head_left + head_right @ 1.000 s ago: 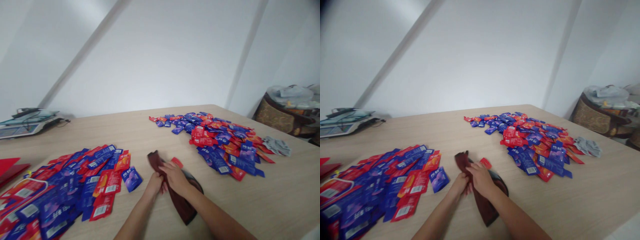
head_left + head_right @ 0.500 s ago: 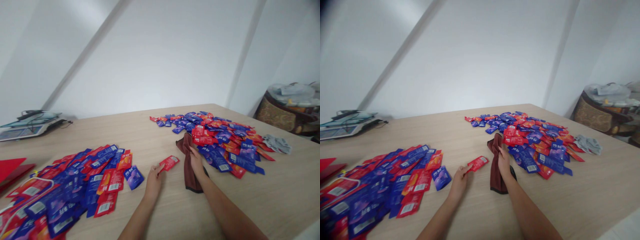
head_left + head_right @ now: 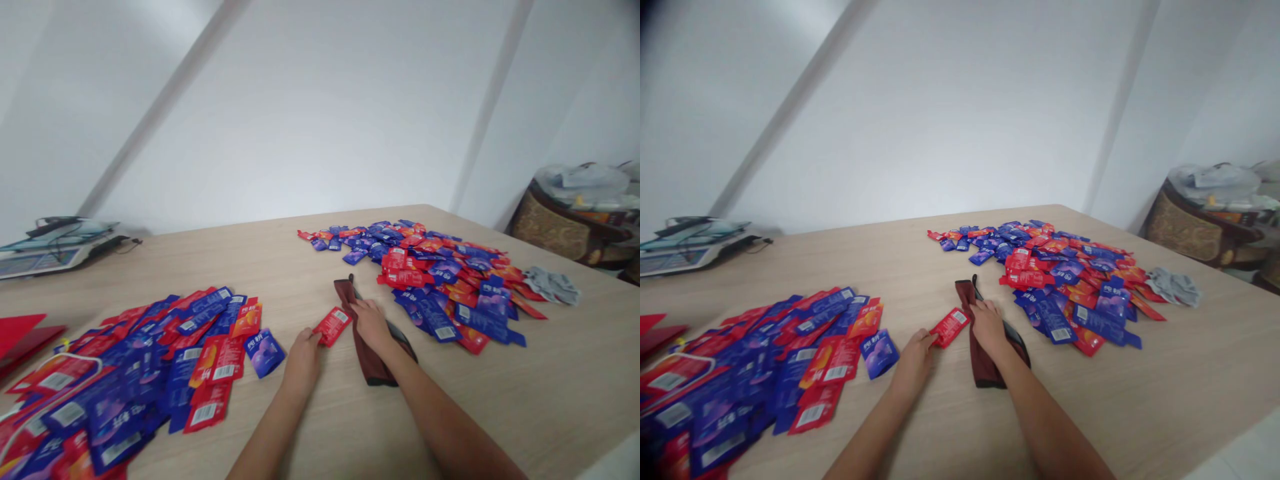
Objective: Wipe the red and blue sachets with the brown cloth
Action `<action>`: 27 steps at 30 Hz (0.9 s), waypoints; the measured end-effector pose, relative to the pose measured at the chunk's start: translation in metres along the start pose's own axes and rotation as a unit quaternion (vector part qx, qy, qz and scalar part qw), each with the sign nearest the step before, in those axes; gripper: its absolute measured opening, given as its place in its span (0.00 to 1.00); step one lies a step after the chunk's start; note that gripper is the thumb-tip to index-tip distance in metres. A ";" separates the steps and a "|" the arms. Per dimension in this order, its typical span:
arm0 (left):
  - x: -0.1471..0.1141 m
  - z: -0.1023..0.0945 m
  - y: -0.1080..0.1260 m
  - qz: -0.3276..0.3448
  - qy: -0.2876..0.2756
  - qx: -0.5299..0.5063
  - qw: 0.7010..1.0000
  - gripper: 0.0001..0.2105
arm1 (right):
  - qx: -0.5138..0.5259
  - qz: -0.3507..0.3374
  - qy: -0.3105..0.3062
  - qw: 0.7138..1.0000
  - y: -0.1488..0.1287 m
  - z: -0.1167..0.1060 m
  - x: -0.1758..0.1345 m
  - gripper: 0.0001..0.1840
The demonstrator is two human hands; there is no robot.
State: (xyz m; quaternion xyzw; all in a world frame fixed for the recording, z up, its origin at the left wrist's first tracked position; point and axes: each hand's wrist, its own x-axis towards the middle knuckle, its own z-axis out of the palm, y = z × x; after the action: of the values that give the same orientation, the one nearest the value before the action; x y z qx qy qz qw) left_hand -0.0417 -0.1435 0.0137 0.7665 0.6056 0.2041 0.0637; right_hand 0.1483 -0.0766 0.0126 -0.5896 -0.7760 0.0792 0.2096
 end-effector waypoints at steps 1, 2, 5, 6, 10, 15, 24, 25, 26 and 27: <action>-0.001 -0.005 -0.002 -0.014 -0.001 0.038 0.999 0.19 | -0.003 0.007 0.004 1.000 0.006 0.000 0.001 0.26; -0.001 -0.011 -0.005 -0.030 0.002 0.080 0.996 0.19 | -0.004 0.008 0.009 1.000 0.010 0.001 0.002 0.26; -0.005 -0.032 -0.013 -0.086 0.017 0.196 0.977 0.17 | 0.000 0.001 0.024 1.000 0.014 0.004 -0.001 0.26; -0.007 -0.038 -0.015 -0.102 0.020 0.224 0.969 0.16 | 0.002 -0.002 0.027 1.000 0.014 0.006 -0.002 0.26; -0.019 -0.047 -0.017 -0.116 0.011 0.293 0.949 0.16 | 0.011 -0.007 0.034 0.999 0.014 0.009 -0.003 0.26; -0.021 -0.027 -0.019 -0.039 -0.009 0.256 0.966 0.25 | 0.020 -0.006 0.037 0.999 0.015 0.008 -0.002 0.25; -0.032 -0.028 -0.052 -0.123 0.014 0.373 0.920 0.30 | 0.054 -0.003 0.058 0.997 0.014 0.006 -0.005 0.24; -0.034 -0.034 -0.052 -0.130 0.008 0.389 0.912 0.30 | 0.065 -0.004 0.064 0.996 0.015 0.006 -0.005 0.23; -0.034 -0.040 -0.052 -0.131 0.002 0.398 0.908 0.29 | 0.081 -0.005 0.072 0.994 0.015 0.007 -0.004 0.23; -0.033 -0.044 -0.051 -0.129 0.000 0.400 0.907 0.27 | 0.101 -0.006 0.081 0.992 0.016 0.008 -0.002 0.23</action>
State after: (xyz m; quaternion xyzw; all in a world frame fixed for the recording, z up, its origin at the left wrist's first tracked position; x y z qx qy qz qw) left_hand -0.1111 -0.1681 0.0286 0.6427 0.7302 -0.0658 -0.2225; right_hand 0.1596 -0.0728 -0.0013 -0.5655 -0.7477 0.1077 0.3311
